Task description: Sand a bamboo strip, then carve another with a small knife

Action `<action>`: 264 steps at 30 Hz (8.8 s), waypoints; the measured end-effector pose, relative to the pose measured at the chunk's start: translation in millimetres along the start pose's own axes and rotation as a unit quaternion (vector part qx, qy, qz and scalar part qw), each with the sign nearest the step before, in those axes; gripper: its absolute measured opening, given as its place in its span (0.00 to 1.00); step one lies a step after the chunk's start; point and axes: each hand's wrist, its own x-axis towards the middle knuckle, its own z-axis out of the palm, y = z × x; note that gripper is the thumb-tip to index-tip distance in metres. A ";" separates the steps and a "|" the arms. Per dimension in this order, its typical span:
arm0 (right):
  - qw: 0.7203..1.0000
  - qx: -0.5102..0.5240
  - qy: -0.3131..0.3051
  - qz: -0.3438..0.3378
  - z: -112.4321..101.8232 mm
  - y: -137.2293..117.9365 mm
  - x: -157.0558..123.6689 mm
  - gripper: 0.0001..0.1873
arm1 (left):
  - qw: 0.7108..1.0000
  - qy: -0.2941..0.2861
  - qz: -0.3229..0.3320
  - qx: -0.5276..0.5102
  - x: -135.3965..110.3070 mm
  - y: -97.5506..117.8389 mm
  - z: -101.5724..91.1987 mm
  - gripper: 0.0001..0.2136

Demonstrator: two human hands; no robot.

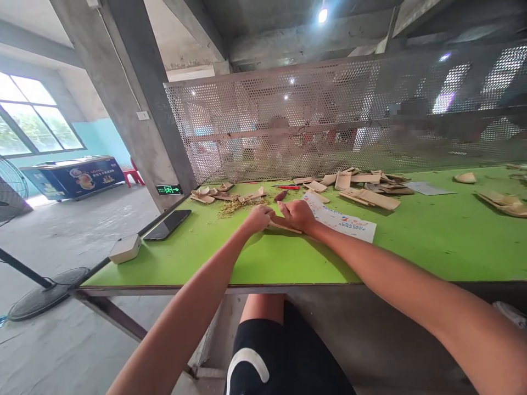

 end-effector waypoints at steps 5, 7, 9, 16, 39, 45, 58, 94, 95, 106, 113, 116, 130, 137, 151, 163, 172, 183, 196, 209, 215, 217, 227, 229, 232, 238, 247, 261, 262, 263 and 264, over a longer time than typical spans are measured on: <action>1.000 0.005 -0.003 -0.013 -5.0 -13.8 -4.8 0.35 | 1.000 0.024 -0.002 -0.003 -0.4 1.8 2.0 0.12; 1.000 -0.025 0.007 -0.007 -5.7 -15.3 -4.6 0.35 | 1.000 0.012 -0.009 -0.007 -1.9 0.1 0.0 0.12; 0.998 -0.058 0.019 0.005 -5.0 -13.3 -2.9 0.33 | 1.000 -0.013 -0.019 -0.006 -3.3 -2.1 -2.8 0.12; 0.990 -0.121 0.044 0.064 -1.2 12.4 4.9 0.30 | 0.998 -0.048 0.000 0.030 -1.5 -3.3 -6.1 0.13; 0.974 -0.066 0.109 0.186 -17.8 42.7 9.9 0.32 | 0.945 0.004 -0.042 -0.324 -2.8 7.1 -7.9 0.16; 0.976 -0.060 0.102 0.184 -19.4 40.6 9.5 0.31 | 0.942 0.043 0.006 -0.333 -0.7 7.4 -5.4 0.12; 0.978 -0.038 0.114 0.171 -18.1 41.6 9.5 0.34 | 0.941 0.039 0.006 -0.336 -1.5 9.2 -10.2 0.09; 0.957 0.218 0.093 0.167 -12.8 5.9 10.3 0.30 | 0.991 -0.037 0.063 0.110 -4.3 9.1 13.3 0.20; 0.953 0.232 0.087 0.172 -14.6 4.9 10.7 0.30 | 0.992 -0.030 0.063 0.107 -4.0 9.5 13.1 0.19; 0.944 0.289 0.044 0.151 -16.5 -1.9 12.6 0.28 | 0.996 0.026 0.062 0.056 -3.2 11.0 12.9 0.06; 0.940 0.283 0.086 0.172 -18.8 -1.7 11.5 0.27 | 0.997 0.064 0.039 0.015 -5.3 14.1 11.0 0.08; 0.927 0.299 0.119 0.194 -26.7 -0.5 15.5 0.28 | 0.996 0.068 0.056 0.011 -6.2 21.2 12.5 0.06; 0.858 0.422 0.193 0.221 -21.1 14.6 19.9 0.31 | 0.994 0.088 0.045 -0.038 -9.2 28.3 21.7 0.08; 0.862 0.435 0.185 0.185 -30.2 0.9 25.1 0.31 | 0.993 0.043 0.107 0.028 -11.4 30.9 32.5 0.10; 0.910 0.343 0.207 0.107 -43.5 -27.2 19.8 0.32 | 0.982 0.040 0.048 0.178 -8.3 39.0 37.2 0.09; 0.920 0.288 0.248 0.091 -50.9 -29.8 19.6 0.32 | 0.975 0.075 0.027 0.205 -10.8 40.7 39.1 0.10; 0.925 0.287 0.238 0.073 -51.3 -32.1 17.0 0.33 | 0.979 0.072 0.024 0.187 -11.5 40.1 41.3 0.10; 0.925 0.273 0.253 0.080 -54.1 -29.2 13.2 0.31 | 0.971 0.089 0.010 0.221 -20.4 49.5 35.4 0.10; 0.905 0.285 0.299 0.103 -54.0 -33.2 15.0 0.30 | 0.966 0.081 -0.021 0.244 -24.8 62.5 30.9 0.10; 0.890 0.299 0.314 0.143 -52.7 -29.6 18.3 0.30 | 0.957 0.131 0.011 0.260 -26.5 61.1 26.3 0.11; 0.883 0.324 0.318 0.120 -55.3 -27.1 21.0 0.28 | 0.952 0.127 0.028 0.278 -26.3 61.8 23.4 0.10; 0.890 0.305 0.313 0.131 -52.8 -21.8 21.4 0.29 | 0.951 0.128 0.038 0.279 -25.6 61.2 22.1 0.12; 0.893 0.299 0.309 0.130 -50.5 -22.5 21.9 0.28 | 0.957 0.147 0.074 0.239 -18.2 51.8 23.0 0.08; 0.904 0.270 0.300 0.140 -46.5 -10.0 19.7 0.29 | 0.961 0.149 0.104 0.211 -19.1 47.9 20.3 0.05; 0.906 0.251 0.304 0.155 -42.6 10.8 17.5 0.29 | 0.970 0.145 0.148 0.129 -18.8 47.3 18.3 0.05; 0.908 0.236 0.313 0.149 -47.8 17.5 20.3 0.28 | 0.978 0.104 0.174 -0.051 -15.3 52.0 17.4 0.13; 0.932 0.191 0.268 0.154 -52.2 19.9 19.1 0.26 | 0.932 0.024 0.081 -0.353 -15.9 47.2 14.6 0.21; 0.921 0.205 0.279 0.177 -57.4 22.5 18.5 0.28 | 0.894 0.058 0.010 -0.445 -12.8 44.6 9.4 0.26; 0.921 0.204 0.280 0.176 -57.4 22.5 18.6 0.28 | 0.890 0.058 0.004 -0.452 -12.6 45.0 9.1 0.28; 0.921 0.204 0.281 0.175 -57.4 22.4 18.7 0.28 | 0.884 0.057 -0.005 -0.463 -12.3 45.4 9.1 0.29; 0.921 0.203 0.281 0.175 -57.3 22.3 18.9 0.28 | 0.878 0.055 -0.016 -0.475 -11.8 45.6 9.1 0.31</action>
